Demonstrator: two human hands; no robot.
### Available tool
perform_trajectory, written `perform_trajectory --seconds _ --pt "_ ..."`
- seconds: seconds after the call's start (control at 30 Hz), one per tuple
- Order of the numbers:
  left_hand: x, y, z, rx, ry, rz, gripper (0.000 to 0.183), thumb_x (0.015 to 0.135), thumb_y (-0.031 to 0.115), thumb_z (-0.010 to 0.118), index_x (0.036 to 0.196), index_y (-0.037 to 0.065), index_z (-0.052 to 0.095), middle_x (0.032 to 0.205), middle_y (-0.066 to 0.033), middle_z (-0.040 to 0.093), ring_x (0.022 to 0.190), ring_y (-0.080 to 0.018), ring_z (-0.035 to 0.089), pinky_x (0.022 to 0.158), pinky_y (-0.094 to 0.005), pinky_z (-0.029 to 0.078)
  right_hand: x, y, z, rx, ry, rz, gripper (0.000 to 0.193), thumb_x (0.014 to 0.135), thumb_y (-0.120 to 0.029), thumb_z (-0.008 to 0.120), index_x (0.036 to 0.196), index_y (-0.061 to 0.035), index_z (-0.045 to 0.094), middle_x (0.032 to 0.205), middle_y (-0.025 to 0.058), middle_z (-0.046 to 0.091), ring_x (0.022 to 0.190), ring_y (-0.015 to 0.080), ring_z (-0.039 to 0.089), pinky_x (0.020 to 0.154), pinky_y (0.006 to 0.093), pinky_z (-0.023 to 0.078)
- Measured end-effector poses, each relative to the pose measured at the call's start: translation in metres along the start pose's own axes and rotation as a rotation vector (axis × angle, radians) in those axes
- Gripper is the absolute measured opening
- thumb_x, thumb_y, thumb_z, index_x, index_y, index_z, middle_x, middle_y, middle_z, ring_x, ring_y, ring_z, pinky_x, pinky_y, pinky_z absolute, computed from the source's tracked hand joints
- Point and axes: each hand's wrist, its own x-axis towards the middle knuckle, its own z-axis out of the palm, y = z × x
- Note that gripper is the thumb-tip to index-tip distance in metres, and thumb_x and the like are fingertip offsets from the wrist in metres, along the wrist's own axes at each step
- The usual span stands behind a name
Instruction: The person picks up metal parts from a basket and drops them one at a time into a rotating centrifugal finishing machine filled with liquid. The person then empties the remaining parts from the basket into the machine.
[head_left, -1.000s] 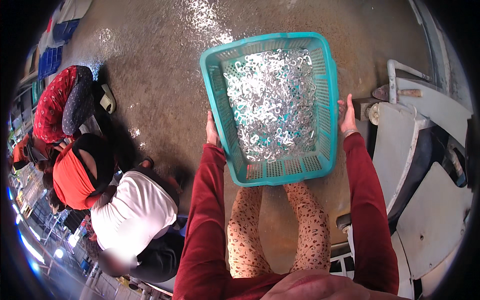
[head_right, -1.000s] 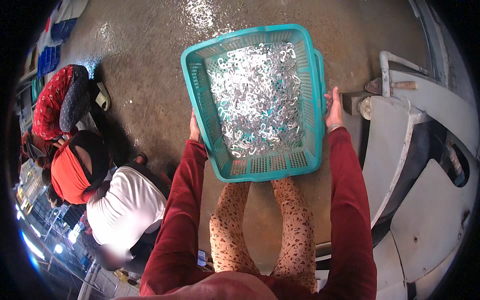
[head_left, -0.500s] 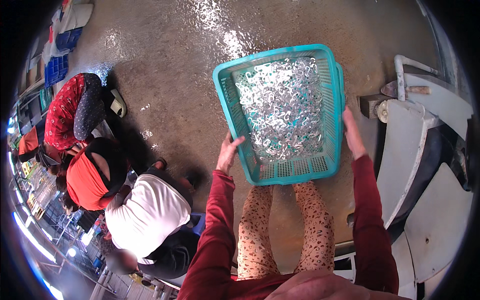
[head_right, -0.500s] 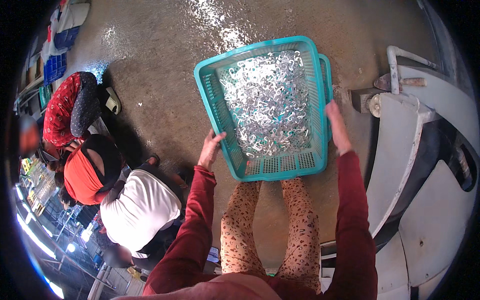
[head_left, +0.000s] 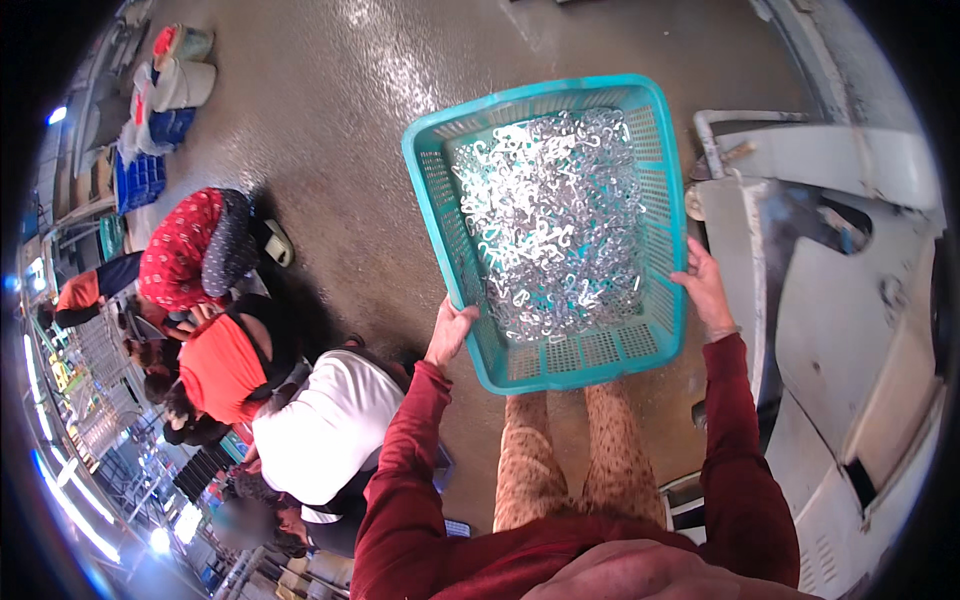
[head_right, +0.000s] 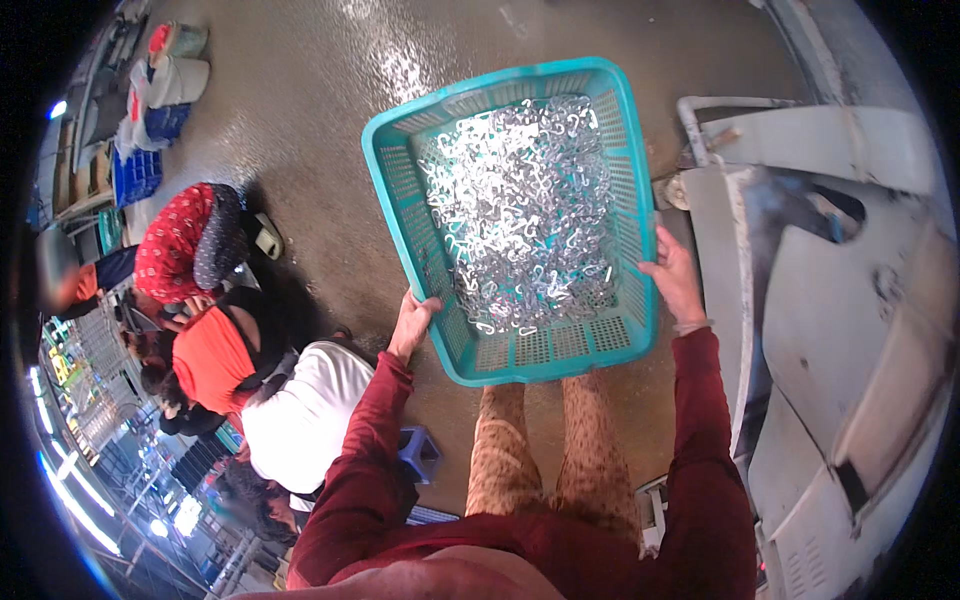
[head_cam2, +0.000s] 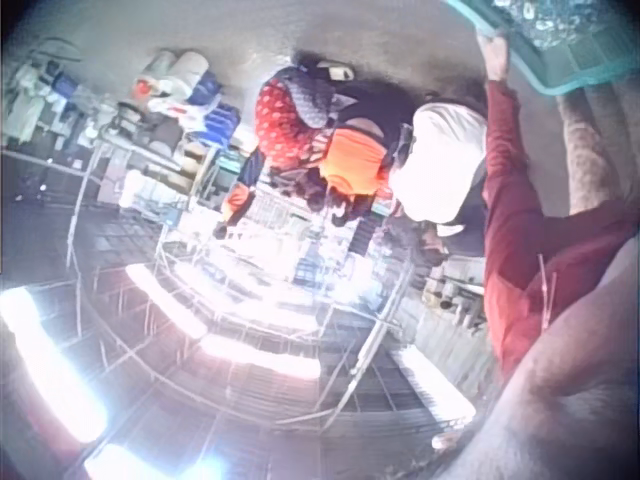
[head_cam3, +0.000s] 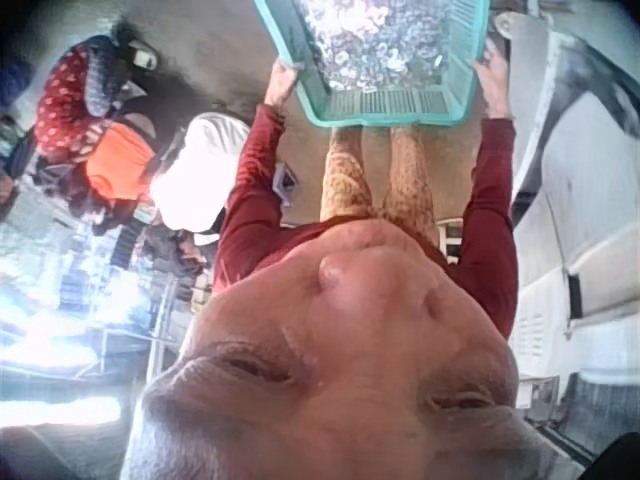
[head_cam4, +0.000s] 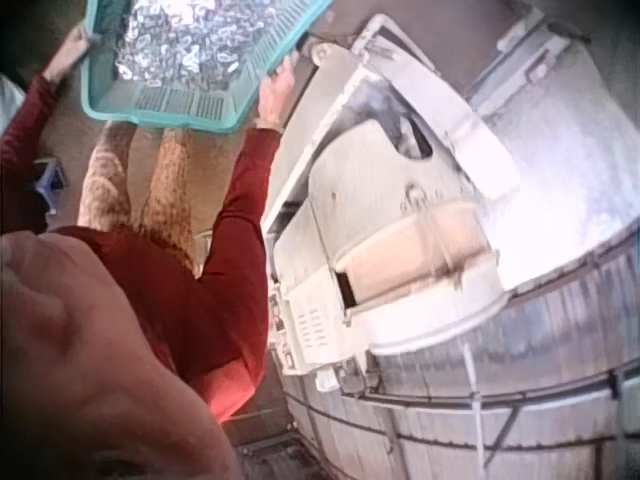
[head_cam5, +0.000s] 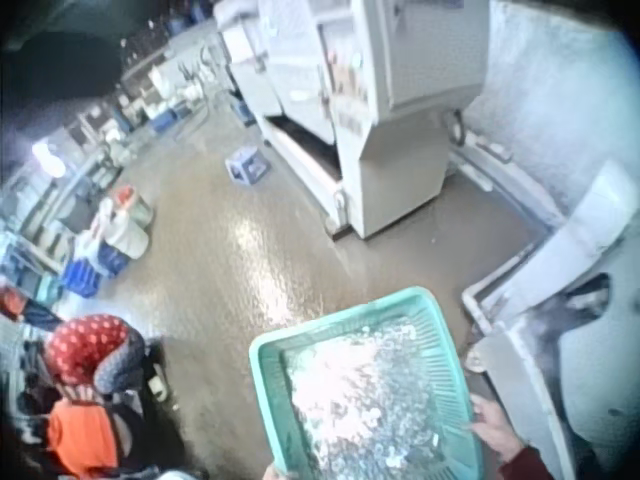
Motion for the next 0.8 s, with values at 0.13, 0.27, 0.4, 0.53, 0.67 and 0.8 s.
perform_trajectory --seconds 0.13,0.27,0.4,0.53,0.67,0.8 --pt "-0.072 0.090 0.035 0.011 0.004 0.038 0.043 0.067 -0.004 0.046 0.109 0.002 0.047 0.091 -0.0021 0.057 0.077 -0.0116 0.052 0.066 -0.0254 0.043 -0.063 -0.127 0.029 -0.835 0.405 -0.560 0.063 0.069 0.004 0.058 0.127 -0.0018 0.036 0.117 0.0179 0.049 0.107 0.0284 0.048 0.092 0.0360 0.037" --pt "-0.136 0.131 0.051 0.090 0.052 0.105 0.036 0.066 -0.002 0.047 0.102 0.003 0.049 0.079 -0.0007 0.052 0.067 -0.0119 0.050 0.058 -0.0237 0.042 -0.063 -0.178 0.103 -0.877 0.191 -0.721 0.075 0.070 -0.033 0.067 0.133 -0.0154 0.030 0.133 0.0192 0.031 0.121 0.0402 0.029 0.097 0.0458 0.030" --pt "-0.174 0.145 0.066 -0.010 -0.025 0.117 0.030 0.058 0.001 0.051 0.089 0.002 0.050 0.077 -0.0065 0.051 0.070 -0.0207 0.053 0.060 -0.0331 0.047 -0.054 -0.178 0.144 -1.117 0.188 -0.408 0.098 0.058 -0.060 0.065 0.137 -0.0301 0.015 0.142 0.0206 -0.001 0.124 0.0526 0.004 0.081 0.0747 0.023" --pt "-0.199 0.146 0.071 -0.024 0.074 0.062 0.025 0.059 -0.004 0.050 0.083 0.003 0.050 0.073 -0.0043 0.049 0.064 -0.0177 0.049 0.057 -0.0306 0.044 -0.066 -0.147 0.179 -1.065 0.146 -0.435 0.068 0.059 -0.027 0.072 0.120 -0.0139 0.043 0.123 0.0225 0.034 0.114 0.0488 0.029 0.071 0.0669 0.038" --pt "-0.210 0.144 0.067 -0.050 0.044 0.037 0.028 0.058 -0.004 0.050 0.085 0.003 0.048 0.076 -0.0053 0.048 0.066 -0.0194 0.049 0.060 -0.0332 0.044 -0.071 -0.119 0.200 -0.924 0.121 -0.499 0.047 0.060 -0.006 0.063 0.105 -0.0074 0.049 0.109 0.0220 0.038 0.097 0.0378 0.047 0.072 0.0486 0.047" --pt "-0.226 0.146 0.077 -0.079 0.003 0.102 0.028 0.059 -0.005 0.049 0.086 0.002 0.047 0.077 -0.0053 0.046 0.069 -0.0192 0.048 0.061 -0.0330 0.044 -0.075 -0.133 0.172 -0.529 0.070 -0.624 0.031 0.060 -0.003 0.064 0.090 -0.0044 0.056 0.085 0.0188 0.054 0.075 0.0270 0.058 0.062 0.0395 0.048"
